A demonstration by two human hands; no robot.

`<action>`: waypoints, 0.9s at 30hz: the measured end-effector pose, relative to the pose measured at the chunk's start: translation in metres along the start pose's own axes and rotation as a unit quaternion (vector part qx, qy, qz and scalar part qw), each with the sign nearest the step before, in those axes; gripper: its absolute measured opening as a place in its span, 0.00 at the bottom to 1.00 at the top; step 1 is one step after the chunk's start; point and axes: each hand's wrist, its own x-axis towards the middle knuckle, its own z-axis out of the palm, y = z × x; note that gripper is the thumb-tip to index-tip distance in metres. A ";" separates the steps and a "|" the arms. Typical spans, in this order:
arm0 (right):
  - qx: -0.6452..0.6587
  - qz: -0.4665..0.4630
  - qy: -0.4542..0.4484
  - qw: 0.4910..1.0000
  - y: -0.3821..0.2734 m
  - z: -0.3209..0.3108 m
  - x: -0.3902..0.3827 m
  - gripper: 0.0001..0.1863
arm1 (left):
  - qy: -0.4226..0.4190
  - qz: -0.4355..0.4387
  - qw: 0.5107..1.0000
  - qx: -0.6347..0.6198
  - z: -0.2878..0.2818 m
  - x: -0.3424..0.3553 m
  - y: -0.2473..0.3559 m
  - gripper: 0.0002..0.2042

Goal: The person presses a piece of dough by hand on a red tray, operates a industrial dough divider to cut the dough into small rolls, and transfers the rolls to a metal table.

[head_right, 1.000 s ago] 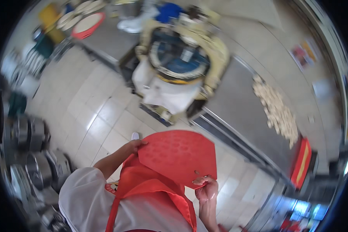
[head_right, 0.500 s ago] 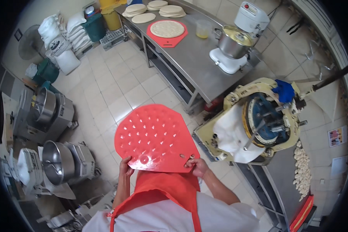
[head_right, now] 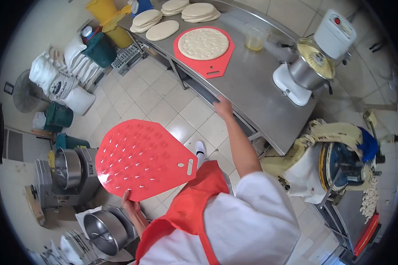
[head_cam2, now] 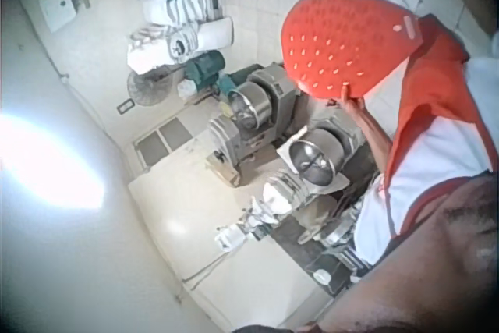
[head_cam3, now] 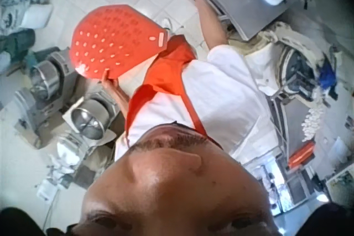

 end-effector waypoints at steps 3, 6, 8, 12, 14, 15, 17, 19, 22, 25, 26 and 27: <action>-0.196 -0.020 0.096 0.976 -0.037 -0.011 0.108 0.32 | 0.024 -0.010 1.000 0.000 0.033 0.078 -0.003 0.25; -0.257 0.023 -0.005 0.966 -0.082 -0.005 0.135 0.30 | 0.056 0.007 0.998 0.017 0.053 0.132 0.028 0.26; -0.279 0.039 0.002 0.960 -0.088 -0.012 0.148 0.29 | 0.015 -0.020 0.999 0.026 0.083 0.187 0.037 0.27; -0.255 0.097 0.062 0.960 -0.081 -0.026 0.155 0.22 | -0.048 -0.032 0.997 0.052 0.155 0.306 0.031 0.29; -0.215 0.145 0.081 0.962 -0.092 -0.005 0.135 0.21 | -0.085 -0.034 0.992 0.087 0.173 0.381 0.050 0.31; -0.207 0.170 0.089 0.959 -0.093 0.005 0.123 0.20 | -0.100 -0.046 0.989 0.097 0.176 0.419 0.055 0.31; -0.188 0.211 0.125 0.951 -0.068 0.023 0.098 0.20 | -0.125 -0.070 0.983 0.112 0.187 0.485 0.053 0.32; -0.195 0.134 0.345 0.908 0.008 0.052 0.070 0.17 | -0.166 -0.087 0.974 0.124 0.228 0.560 0.039 0.33; 0.349 0.162 0.516 0.765 0.056 0.039 0.048 0.15 | -0.268 -0.168 0.938 0.139 0.327 0.641 0.009 0.32; 0.527 0.262 0.445 0.675 0.049 0.036 0.007 0.15 | -0.361 -0.266 0.879 0.161 0.394 0.738 -0.029 0.26; 0.571 0.276 0.416 0.652 0.049 0.047 -0.011 0.16 | -0.385 -0.302 0.852 0.189 0.415 0.775 -0.049 0.26; 0.609 0.288 0.391 0.627 0.045 0.061 -0.030 0.17 | -0.406 -0.321 0.831 0.204 0.445 0.792 -0.078 0.26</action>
